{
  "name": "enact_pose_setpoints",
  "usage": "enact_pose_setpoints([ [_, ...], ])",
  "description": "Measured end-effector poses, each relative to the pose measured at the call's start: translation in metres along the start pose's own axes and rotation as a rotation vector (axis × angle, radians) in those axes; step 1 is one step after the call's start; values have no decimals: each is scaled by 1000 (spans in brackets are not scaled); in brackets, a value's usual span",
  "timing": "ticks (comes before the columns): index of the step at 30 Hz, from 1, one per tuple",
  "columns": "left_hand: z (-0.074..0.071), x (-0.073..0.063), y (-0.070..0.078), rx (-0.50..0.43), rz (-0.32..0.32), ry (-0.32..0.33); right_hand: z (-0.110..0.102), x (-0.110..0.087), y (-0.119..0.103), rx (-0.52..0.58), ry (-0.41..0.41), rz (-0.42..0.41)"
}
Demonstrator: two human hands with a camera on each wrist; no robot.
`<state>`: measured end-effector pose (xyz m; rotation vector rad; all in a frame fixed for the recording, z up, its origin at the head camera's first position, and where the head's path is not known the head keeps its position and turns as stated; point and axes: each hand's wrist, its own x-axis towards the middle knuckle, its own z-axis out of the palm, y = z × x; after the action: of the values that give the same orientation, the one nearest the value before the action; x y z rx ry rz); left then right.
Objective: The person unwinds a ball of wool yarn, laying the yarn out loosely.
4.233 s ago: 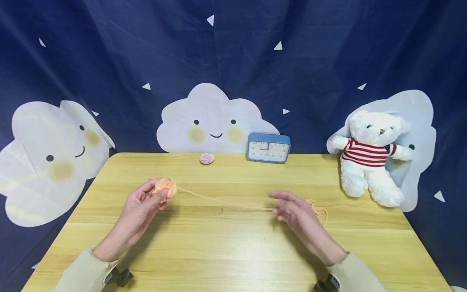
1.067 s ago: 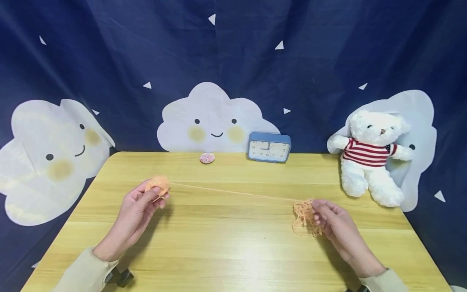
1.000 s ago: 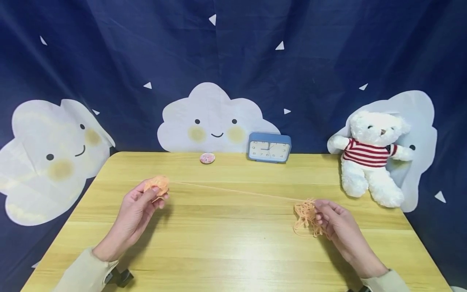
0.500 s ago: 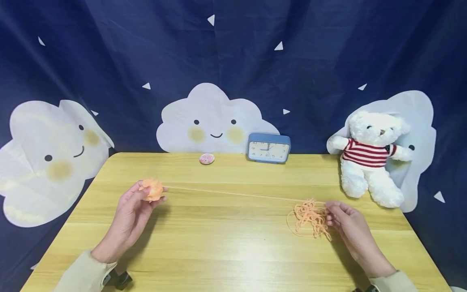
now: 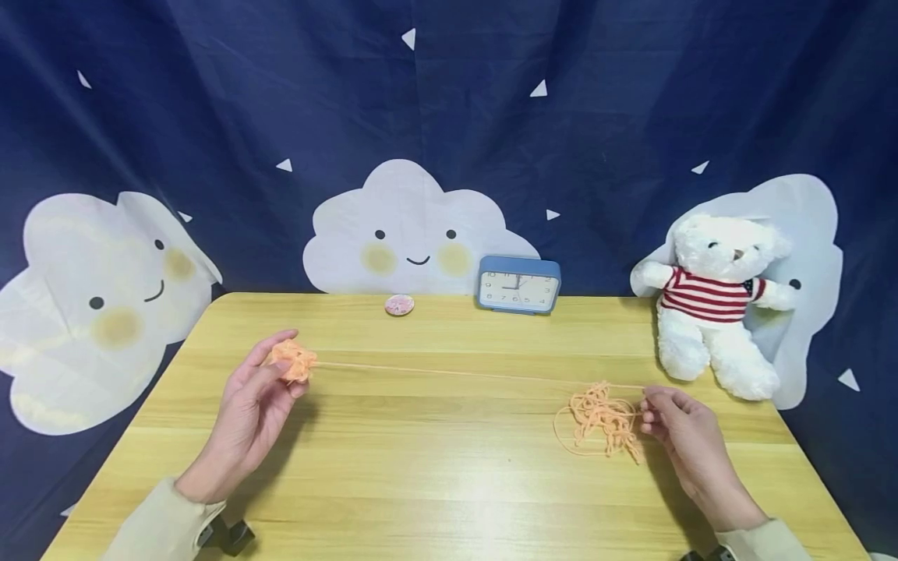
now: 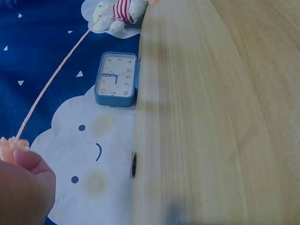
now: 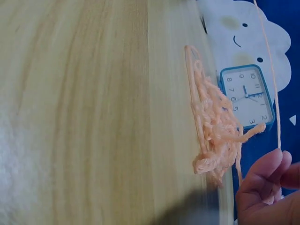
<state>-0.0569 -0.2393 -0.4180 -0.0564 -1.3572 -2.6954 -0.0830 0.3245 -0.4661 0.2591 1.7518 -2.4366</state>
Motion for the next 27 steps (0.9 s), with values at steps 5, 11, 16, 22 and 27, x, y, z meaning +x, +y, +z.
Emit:
enact_pose_setpoints([
  [5, 2, 0, 1, -7, 14, 44, -3, 0, 0, -3, 30, -1],
  [11, 6, 1, 1, 7, 16, 113, -3, 1, -1, -63, 21, 71],
  [16, 9, 3, -2, 84, 27, 119, -5, 2, 0, -102, -6, 113],
  [22, 13, 5, -4, 146, 42, 95, -7, 1, 3, -133, -41, 107],
  [27, 17, 5, -4, 169, 43, 86, 0, 0, 0, -109, -29, 74],
])
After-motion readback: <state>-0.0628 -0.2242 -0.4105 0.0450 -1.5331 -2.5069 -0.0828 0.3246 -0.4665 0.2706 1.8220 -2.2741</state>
